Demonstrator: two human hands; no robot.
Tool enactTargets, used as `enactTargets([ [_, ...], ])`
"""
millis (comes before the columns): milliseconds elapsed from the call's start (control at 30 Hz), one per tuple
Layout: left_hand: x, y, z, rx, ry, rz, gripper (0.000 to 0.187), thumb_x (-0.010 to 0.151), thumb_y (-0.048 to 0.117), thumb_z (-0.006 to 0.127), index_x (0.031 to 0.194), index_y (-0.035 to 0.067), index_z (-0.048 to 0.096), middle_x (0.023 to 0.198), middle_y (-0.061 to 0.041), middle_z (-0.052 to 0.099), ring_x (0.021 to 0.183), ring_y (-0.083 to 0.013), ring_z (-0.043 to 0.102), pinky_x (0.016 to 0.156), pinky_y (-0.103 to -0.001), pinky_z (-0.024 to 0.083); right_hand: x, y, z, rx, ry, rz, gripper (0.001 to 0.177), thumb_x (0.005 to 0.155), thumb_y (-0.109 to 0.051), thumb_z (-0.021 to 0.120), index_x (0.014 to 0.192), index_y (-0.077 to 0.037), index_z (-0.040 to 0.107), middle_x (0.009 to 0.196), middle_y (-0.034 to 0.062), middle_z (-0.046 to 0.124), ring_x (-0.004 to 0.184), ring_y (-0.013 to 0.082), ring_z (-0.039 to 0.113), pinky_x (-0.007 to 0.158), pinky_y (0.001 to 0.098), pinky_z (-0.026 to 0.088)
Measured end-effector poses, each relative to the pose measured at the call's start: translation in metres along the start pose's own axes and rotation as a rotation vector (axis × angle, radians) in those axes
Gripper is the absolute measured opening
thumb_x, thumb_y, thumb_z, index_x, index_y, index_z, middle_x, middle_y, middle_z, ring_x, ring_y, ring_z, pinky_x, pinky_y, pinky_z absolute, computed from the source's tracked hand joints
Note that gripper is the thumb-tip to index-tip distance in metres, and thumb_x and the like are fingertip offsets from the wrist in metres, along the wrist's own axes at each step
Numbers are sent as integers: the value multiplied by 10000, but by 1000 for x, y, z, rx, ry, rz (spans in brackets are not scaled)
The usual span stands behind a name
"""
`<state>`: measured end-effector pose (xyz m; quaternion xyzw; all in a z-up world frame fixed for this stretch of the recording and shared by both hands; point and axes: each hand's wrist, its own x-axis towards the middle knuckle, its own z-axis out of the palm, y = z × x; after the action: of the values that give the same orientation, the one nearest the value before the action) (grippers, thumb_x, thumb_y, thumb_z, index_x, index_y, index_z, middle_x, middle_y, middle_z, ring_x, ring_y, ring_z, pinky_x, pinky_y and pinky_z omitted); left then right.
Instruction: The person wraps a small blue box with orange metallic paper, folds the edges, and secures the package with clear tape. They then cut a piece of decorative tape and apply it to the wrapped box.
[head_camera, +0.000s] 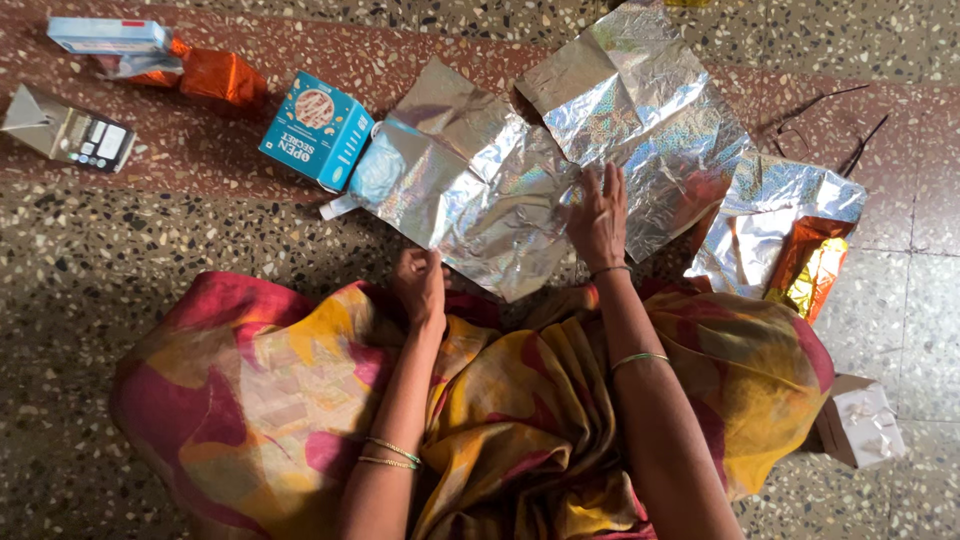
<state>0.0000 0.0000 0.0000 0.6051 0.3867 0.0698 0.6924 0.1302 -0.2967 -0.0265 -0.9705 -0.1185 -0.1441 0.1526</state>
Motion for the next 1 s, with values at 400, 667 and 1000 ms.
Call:
enactTargets([
  [400, 14, 43, 6, -385, -180, 178, 280, 903, 181, 713, 1171, 126, 656, 1188, 49, 706, 1087, -46, 645, 958, -204, 472, -12, -121, -70, 257, -363, -312, 473, 843, -85, 752, 1300, -62, 631, 1473, 209, 520, 1403, 371, 473, 1173, 490, 397],
  [667, 36, 52, -2, -271, -130, 158, 184, 944, 190, 724, 1027, 27, 701, 942, 41, 669, 837, -68, 534, 751, -252, 433, -14, -131, -96, 167, -378, -196, 484, 829, -196, 786, 1279, -118, 627, 1488, 167, 522, 1422, 367, 448, 1134, 518, 381],
  [1000, -45, 13, -8, -140, 42, 26, 250, 855, 72, 768, 1049, -71, 699, 974, -64, 720, 824, -114, 616, 765, -291, 509, -9, -139, -87, 117, -245, -240, 496, 943, -285, 754, 1363, -78, 589, 1598, 236, 414, 1503, 388, 364, 1204, 565, 318],
])
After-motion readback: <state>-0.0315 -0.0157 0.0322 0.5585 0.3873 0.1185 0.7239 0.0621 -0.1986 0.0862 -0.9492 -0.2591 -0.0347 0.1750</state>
